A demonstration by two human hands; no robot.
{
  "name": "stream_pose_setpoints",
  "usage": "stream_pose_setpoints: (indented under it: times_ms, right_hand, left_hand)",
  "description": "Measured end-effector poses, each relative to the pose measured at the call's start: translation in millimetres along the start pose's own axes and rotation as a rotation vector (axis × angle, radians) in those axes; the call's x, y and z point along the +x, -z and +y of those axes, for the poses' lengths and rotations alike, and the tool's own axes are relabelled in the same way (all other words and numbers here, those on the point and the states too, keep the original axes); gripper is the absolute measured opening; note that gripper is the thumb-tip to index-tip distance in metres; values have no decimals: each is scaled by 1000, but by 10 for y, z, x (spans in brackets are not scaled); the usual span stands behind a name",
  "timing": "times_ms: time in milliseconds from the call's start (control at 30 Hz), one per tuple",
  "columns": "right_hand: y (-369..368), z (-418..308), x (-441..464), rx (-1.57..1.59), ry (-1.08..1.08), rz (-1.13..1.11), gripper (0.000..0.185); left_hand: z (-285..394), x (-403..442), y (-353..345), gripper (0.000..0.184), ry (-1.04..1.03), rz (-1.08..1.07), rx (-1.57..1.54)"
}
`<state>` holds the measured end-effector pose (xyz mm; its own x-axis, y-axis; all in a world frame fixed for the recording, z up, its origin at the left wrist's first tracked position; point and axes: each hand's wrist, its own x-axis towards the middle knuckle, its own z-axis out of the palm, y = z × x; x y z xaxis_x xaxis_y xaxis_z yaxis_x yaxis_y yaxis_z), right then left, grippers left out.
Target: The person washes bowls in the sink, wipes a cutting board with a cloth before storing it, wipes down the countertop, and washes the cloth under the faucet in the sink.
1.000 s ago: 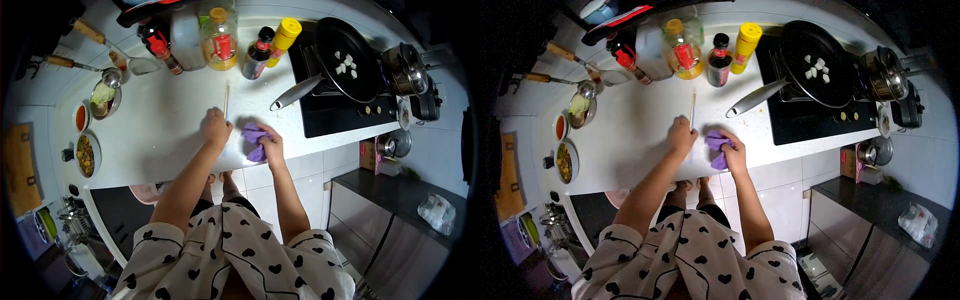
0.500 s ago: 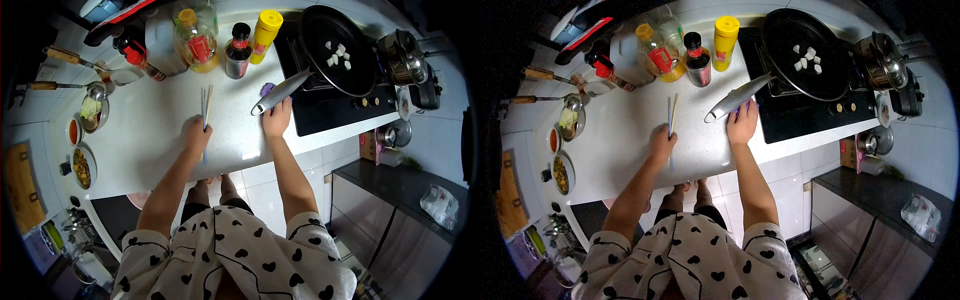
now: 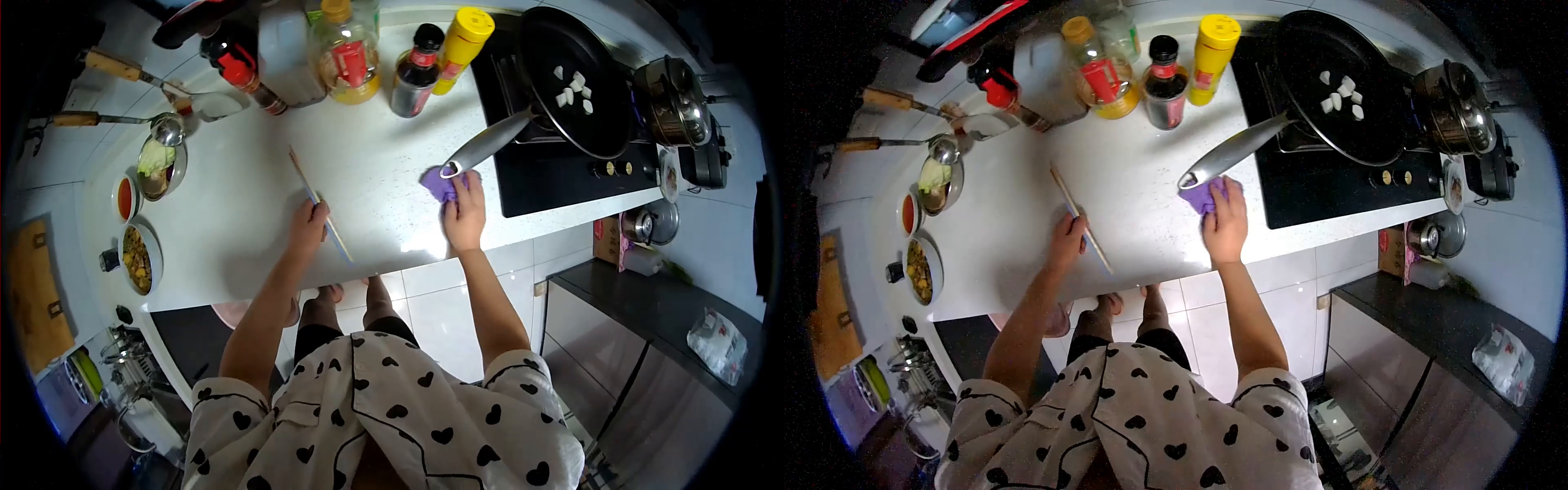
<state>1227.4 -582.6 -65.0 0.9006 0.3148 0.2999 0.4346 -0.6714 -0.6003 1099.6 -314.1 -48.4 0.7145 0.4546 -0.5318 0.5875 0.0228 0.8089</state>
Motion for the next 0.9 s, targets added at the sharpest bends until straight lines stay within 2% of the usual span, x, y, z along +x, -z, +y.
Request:
stream_pose_setpoints:
  times_ms: [133,367,467,667,700,800,900]
  right_hand:
    - [-112,-336,-362,-53,-94,20,42]
    - [-826,-1551,-1029,53,53,-105,44]
    - [-1242,-2134,-1304,189,179,-213,40]
    - [-1844,-3256,-1670,510,238,-262,37]
    - [-2011,-3284,-1760,416,354,-306,40]
    - [-2003,-3316,-1742,322,445,-446,45]
    - [-1974,-3318,-1821,212,281,-292,50]
  left_hand:
    - [-116,-139,300,24,101,-40,-234]
    - [-207,-455,800,26,-12,-2,-234]
    - [-281,-591,1206,26,-60,26,-276]
    - [-579,-1071,2176,27,-120,161,-321]
    - [-665,-1141,2331,27,-123,187,-342]
    - [-918,-1374,2757,25,-90,252,-412]
    - [-1094,-1603,3070,26,-44,297,-426]
